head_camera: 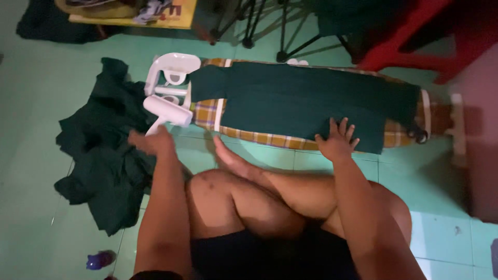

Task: Cleaning a t-shirt with a lint roller and folding it on an ironing board

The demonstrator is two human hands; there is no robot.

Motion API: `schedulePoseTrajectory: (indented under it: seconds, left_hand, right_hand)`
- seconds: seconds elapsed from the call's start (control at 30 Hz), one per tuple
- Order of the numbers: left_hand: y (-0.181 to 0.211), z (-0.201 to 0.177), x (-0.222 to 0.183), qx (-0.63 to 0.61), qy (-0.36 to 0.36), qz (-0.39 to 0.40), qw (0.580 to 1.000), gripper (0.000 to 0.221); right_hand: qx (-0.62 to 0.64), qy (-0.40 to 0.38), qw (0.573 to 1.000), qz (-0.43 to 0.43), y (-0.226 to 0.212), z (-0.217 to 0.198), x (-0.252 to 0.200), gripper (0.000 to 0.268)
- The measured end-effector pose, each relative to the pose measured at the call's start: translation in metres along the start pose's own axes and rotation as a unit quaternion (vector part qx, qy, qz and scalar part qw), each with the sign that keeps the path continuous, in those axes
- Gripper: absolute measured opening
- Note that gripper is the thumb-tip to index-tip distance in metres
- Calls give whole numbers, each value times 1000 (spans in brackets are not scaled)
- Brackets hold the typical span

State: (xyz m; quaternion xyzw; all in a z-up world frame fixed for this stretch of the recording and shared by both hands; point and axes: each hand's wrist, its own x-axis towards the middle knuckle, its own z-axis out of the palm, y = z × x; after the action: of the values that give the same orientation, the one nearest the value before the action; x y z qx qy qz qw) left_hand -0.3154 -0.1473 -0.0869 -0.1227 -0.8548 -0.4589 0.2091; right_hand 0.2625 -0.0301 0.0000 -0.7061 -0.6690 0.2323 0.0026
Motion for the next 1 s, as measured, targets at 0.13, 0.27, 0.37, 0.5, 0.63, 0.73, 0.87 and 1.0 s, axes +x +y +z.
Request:
schedulePoseTrajectory:
  seconds: [0.13,0.27,0.37,0.5,0.63,0.73,0.87,1.0]
  left_hand:
    - [91,3,-28,-146,-298,215,919,75]
    - [165,7,-95,13,-529,548,648,71]
    - [184,34,-146,65,-507,569,644,69]
    - [196,80,-177,82,-555,525,640,76]
    - [193,103,-173,70,-438,569,693,61]
    - [215,96,-150,119,-411,581,692,55]
    - [226,96,-115,83,-466,621,624,27]
    - [263,26,-88,40,-553,571,605,29]
  right_hand:
    - [-15,-11,1000,18,-1,0,0,84]
    - [-37,-32,999,16,6,1,7,87]
    - [-53,-59,997,-21,13,-17,19,88]
    - [-56,-98,993,-23,46,-35,72,55]
    - [-143,41,986,-80,58,-80,65,56]
    - [-158,67,982,-77,68,-85,76,55]
    - [-90,82,978,-169,104,-75,106,38]
    - [-123,151,947,-254,104,-103,81,28]
